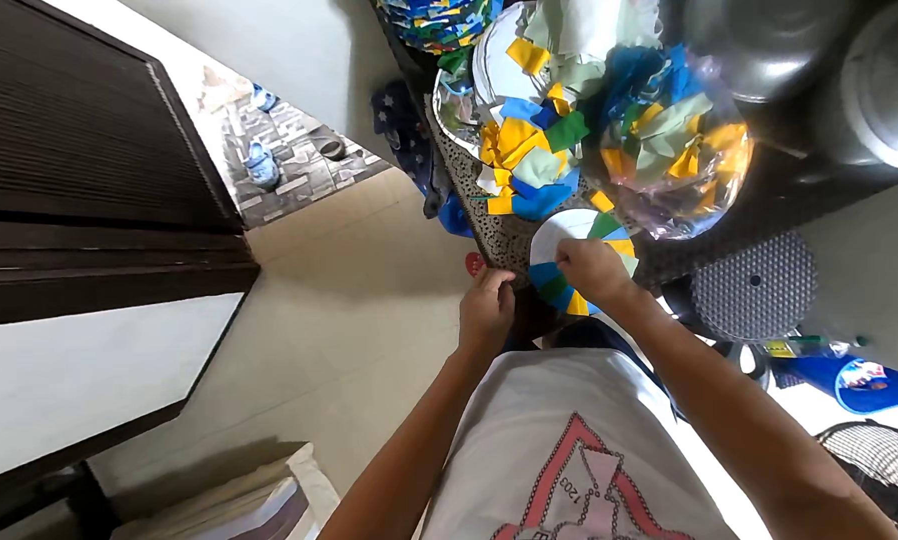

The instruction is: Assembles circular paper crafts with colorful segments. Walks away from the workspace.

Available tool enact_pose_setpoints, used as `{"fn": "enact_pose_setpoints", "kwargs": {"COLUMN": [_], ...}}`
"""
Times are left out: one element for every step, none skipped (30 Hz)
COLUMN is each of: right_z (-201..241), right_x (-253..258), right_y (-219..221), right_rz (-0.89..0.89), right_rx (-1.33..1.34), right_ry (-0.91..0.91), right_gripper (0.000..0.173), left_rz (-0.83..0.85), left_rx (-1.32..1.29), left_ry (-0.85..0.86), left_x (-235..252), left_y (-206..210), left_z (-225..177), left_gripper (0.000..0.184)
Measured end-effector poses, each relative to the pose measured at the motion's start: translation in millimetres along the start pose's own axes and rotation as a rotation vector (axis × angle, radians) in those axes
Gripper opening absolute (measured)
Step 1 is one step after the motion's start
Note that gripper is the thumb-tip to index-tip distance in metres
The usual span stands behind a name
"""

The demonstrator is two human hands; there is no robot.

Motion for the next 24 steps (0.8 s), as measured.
{"fn": "enact_pose_setpoints", "kwargs": {"right_z": [0, 0, 0, 0, 1, 1, 1, 1, 1, 1, 2, 1, 1, 1, 1, 1, 1, 1, 1, 1, 1, 1, 1, 1], "right_x": [0, 1, 1, 1, 1, 1, 1, 1, 0, -1, -1, -1, 0, 1, 1, 2, 2, 2, 2, 2, 1, 1, 1, 1], "right_y": [0, 0, 0, 0, 0, 0, 0, 0, 0, 0, 0, 0, 0, 1, 1, 1, 1, 2, 2, 1, 1, 0, 0, -1], "right_rz": [0.008, 0.012, 0.018, 0.018, 0.018, 0.019, 0.019, 0.014, -0.001, -0.01, -0.011, -0.001, 0.02, 0.032, 0.038, 0.039, 0.039, 0.037, 0.039, 0.037, 0.036, 0.034, 0.03, 0.027], "right_rx": [-0.001, -0.001, -0.005, -0.009, -0.011, -0.014, -0.015, -0.015, -0.016, -0.016, -0.017, -0.021, -0.023, -0.022, -0.02, -0.018, -0.018, -0.019, -0.017, -0.013, -0.009, -0.008, -0.007, -0.008], "right_ry": [-0.001, 0.0, 0.002, 0.003, 0.005, 0.009, 0.012, 0.012, 0.006, 0.002, 0.0, 0.001, 0.005, 0.008, 0.008, 0.005, 0.004, 0.004, 0.006, 0.007, 0.011, 0.015, 0.017, 0.02], "right_gripper": [0.018, 0.018, 0.018, 0.018, 0.018, 0.018, 0.018, 0.018, 0.017, 0.016, 0.016, 0.016, 0.017, 0.018, 0.018, 0.019, 0.019, 0.019, 0.019, 0.018, 0.018, 0.018, 0.018, 0.019], "left_rz": [-0.004, -0.012, -0.019, -0.03, -0.053, -0.078, -0.095, -0.102, -0.103, -0.1, -0.102, -0.097, -0.085, -0.074, -0.059, -0.04, -0.03, -0.028, -0.029, -0.03, -0.025, -0.018, -0.014, -0.01], "left_rx": [0.019, 0.041, 0.063, 0.083, 0.109, 0.136, 0.156, 0.173, 0.185, 0.198, 0.211, 0.22, 0.227, 0.232, 0.236, 0.241, 0.249, 0.264, 0.286, 0.312, 0.34, 0.365, 0.383, 0.401], "left_ry": [0.014, 0.04, 0.072, 0.115, 0.176, 0.238, 0.289, 0.323, 0.344, 0.358, 0.369, 0.373, 0.366, 0.359, 0.354, 0.357, 0.373, 0.399, 0.428, 0.456, 0.475, 0.487, 0.498, 0.507], "left_x": [-3, -6, -9, -12, -14, -17, -19, -21, -22, -24, -25, -25, -26, -26, -27, -27, -29, -30, -31, -32, -33, -33, -33, -33], "left_y": [0, 1, 1, 2, 4, 5, 6, 8, 9, 11, 12, 13, 14, 14, 15, 15, 15, 16, 16, 17, 18, 19, 19, 20], "left_z": [1, 1, 0, -2, -3, -6, -8, -10, -11, -12, -12, -13, -13, -13, -13, -13, -14, -15, -16, -17, -17, -17, -16, -16], "left_gripper": [0.025, 0.026, 0.026, 0.027, 0.027, 0.027, 0.027, 0.028, 0.029, 0.03, 0.031, 0.032, 0.033, 0.033, 0.034, 0.035, 0.036, 0.037, 0.038, 0.04, 0.041, 0.042, 0.042, 0.043]}}
Point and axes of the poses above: each hand's wrist, its own x-axis towards the middle knuckle, its own y-axis out of the palm, z = x × y, the point moved 7 cm from there along x, towards the middle knuckle, and after that the axes turned 11 degrees about -y, right-handed, at the moved point
